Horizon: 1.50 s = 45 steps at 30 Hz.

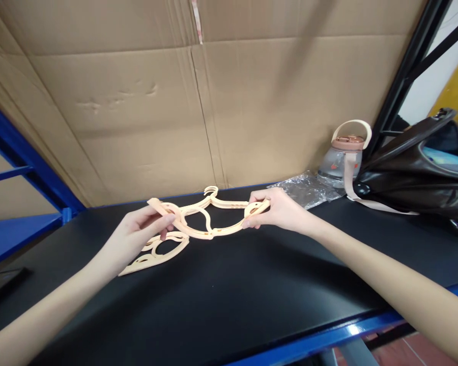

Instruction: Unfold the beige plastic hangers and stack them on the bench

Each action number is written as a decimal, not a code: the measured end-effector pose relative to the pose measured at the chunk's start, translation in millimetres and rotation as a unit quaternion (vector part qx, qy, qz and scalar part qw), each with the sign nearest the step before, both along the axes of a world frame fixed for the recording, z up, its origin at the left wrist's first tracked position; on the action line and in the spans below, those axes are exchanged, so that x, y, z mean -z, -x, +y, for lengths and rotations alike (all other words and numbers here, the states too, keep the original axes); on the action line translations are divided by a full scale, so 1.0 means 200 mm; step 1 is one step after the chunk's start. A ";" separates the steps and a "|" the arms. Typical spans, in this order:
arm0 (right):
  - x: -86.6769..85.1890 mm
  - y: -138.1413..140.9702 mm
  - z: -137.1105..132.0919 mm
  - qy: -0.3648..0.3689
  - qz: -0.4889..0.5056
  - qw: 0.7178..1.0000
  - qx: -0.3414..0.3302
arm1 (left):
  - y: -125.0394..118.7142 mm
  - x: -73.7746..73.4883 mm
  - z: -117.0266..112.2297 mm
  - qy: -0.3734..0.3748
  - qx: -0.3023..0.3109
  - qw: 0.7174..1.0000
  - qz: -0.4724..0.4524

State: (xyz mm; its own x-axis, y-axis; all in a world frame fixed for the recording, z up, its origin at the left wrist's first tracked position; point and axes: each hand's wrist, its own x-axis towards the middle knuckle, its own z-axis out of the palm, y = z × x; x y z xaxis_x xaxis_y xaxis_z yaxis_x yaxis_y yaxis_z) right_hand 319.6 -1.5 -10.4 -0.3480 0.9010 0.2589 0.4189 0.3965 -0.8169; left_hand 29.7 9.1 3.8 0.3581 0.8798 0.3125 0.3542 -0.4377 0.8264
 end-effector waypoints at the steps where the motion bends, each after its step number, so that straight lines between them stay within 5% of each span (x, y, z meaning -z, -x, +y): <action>1: 0.01 0.01 0.00 0.009 0.028 1.000 -0.011 | 0.00 0.00 0.00 0.002 -0.006 1.000 -0.012; 8: 0.05 0.09 -0.04 0.068 0.176 0.979 -0.082 | -0.05 0.05 -0.03 0.065 0.052 0.996 -0.026; 14: 0.09 0.16 -0.08 0.071 0.141 0.985 -0.077 | -0.11 0.13 -0.08 0.149 0.110 0.982 -0.043; 22: 0.10 0.19 -0.11 0.018 0.072 0.993 -0.090 | -0.13 0.10 -0.11 0.125 0.011 0.986 -0.108; 29: 0.13 0.24 -0.13 0.110 0.138 0.975 -0.135 | -0.12 0.10 -0.09 0.127 -0.006 0.984 -0.124; 31: 0.13 0.24 -0.11 0.129 0.159 0.971 -0.126 | -0.10 0.11 -0.07 0.076 -0.002 0.989 -0.127; 34: 0.13 0.21 -0.08 0.153 0.167 0.968 -0.106 | -0.06 0.11 -0.04 -0.102 -0.001 0.994 -0.042; 37: 0.13 0.19 -0.07 0.188 0.173 0.962 -0.100 | -0.03 0.09 -0.03 -0.277 0.020 0.951 0.139; 40: 0.12 0.19 -0.08 0.217 0.164 0.955 -0.120 | -0.02 0.07 -0.05 -0.334 0.059 0.903 0.264; 45: 0.12 0.20 -0.09 0.241 0.136 0.946 -0.168 | -0.01 0.06 -0.04 -0.369 0.100 0.860 0.338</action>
State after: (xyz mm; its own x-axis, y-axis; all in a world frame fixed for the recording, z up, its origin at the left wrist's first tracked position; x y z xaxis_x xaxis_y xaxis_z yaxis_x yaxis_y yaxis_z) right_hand 280.6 -18.9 -35.4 -0.6152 0.7877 -0.0329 0.0845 0.0244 -0.9961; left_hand 32.3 1.5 -9.0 0.7987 0.4310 0.4199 0.5013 -0.8626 -0.0679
